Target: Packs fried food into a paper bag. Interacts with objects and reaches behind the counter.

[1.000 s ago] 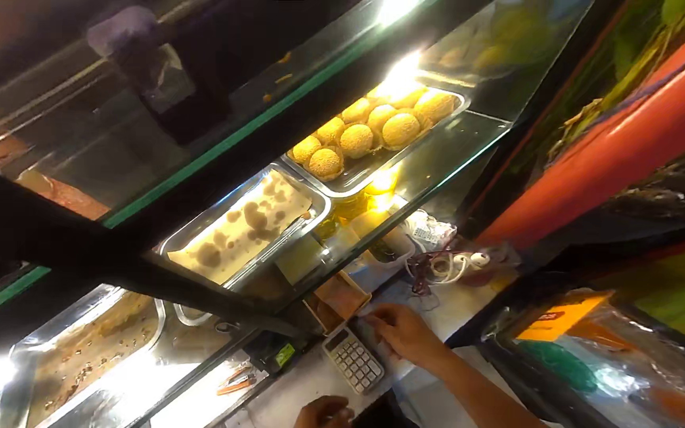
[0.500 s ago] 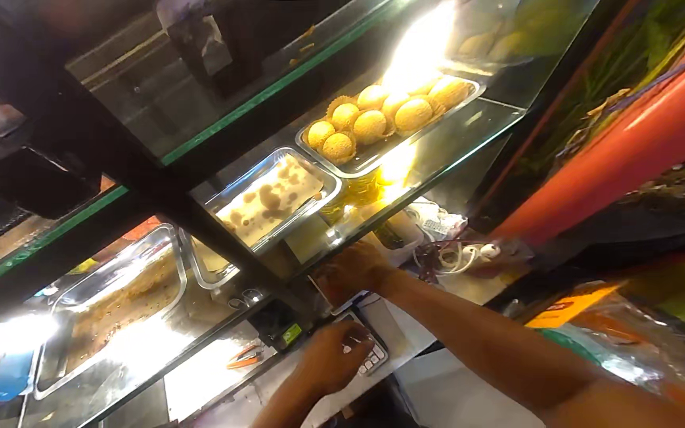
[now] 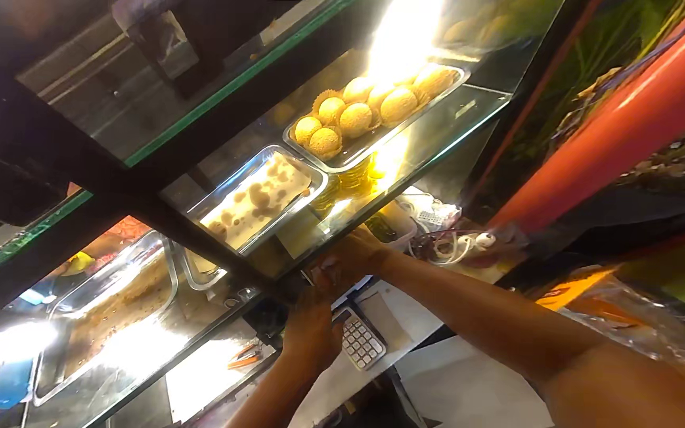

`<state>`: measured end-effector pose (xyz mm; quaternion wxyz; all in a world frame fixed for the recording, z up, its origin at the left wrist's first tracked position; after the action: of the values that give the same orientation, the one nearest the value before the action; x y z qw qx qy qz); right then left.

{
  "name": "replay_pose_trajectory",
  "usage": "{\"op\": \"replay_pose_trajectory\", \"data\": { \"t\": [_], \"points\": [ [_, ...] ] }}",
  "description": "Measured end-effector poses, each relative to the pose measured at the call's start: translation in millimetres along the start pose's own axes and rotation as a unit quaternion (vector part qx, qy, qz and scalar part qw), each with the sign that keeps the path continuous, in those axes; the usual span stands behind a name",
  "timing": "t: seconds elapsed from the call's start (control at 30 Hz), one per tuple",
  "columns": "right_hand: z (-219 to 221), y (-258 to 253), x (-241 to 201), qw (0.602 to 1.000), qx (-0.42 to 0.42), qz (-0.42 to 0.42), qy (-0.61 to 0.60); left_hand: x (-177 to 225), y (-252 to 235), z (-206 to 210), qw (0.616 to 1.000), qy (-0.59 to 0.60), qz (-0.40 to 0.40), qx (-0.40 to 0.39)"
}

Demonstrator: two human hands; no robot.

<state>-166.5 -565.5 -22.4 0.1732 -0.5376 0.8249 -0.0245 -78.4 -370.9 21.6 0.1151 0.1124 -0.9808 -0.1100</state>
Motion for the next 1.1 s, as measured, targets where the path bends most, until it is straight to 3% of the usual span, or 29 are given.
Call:
{"op": "replay_pose_trajectory", "data": {
  "t": [0.1,0.3,0.43,0.53,0.63,0.77,1.1],
  "points": [
    [11,-1,1,0.998,0.044,-0.003,0.045,8,-10,5,0.997,-0.054,0.023,-0.042],
    [-11,-4,-2,0.999,-0.036,0.020,-0.005,16,-31,19,0.988,-0.114,0.000,-0.100],
    [-40,16,-5,0.999,0.037,0.015,-0.004,13,-34,25,0.990,-0.111,-0.021,-0.089],
    [-37,30,-5,0.991,0.103,-0.090,0.008,15,-40,31,0.987,-0.134,-0.034,-0.084],
    [-19,30,-7,0.994,-0.041,-0.092,-0.031,19,-47,34,0.984,-0.150,-0.056,-0.073],
    [-3,16,-8,0.989,-0.127,-0.073,-0.024,21,-48,35,0.980,-0.158,-0.066,-0.100],
    [15,9,5,0.990,-0.094,-0.065,-0.077,17,-11,27,0.989,-0.129,-0.003,-0.068]
  ]
}}
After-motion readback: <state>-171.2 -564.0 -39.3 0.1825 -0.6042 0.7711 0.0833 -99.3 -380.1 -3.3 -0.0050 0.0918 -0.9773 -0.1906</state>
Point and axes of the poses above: each hand's wrist, its own y-axis away from the middle knuckle, its own z-axis out of the palm, x = y × z, the point moved 1 cm from there along -y, towards the middle knuckle, and after that the axes turned 8 degrees about x, right-handed, at the moved point
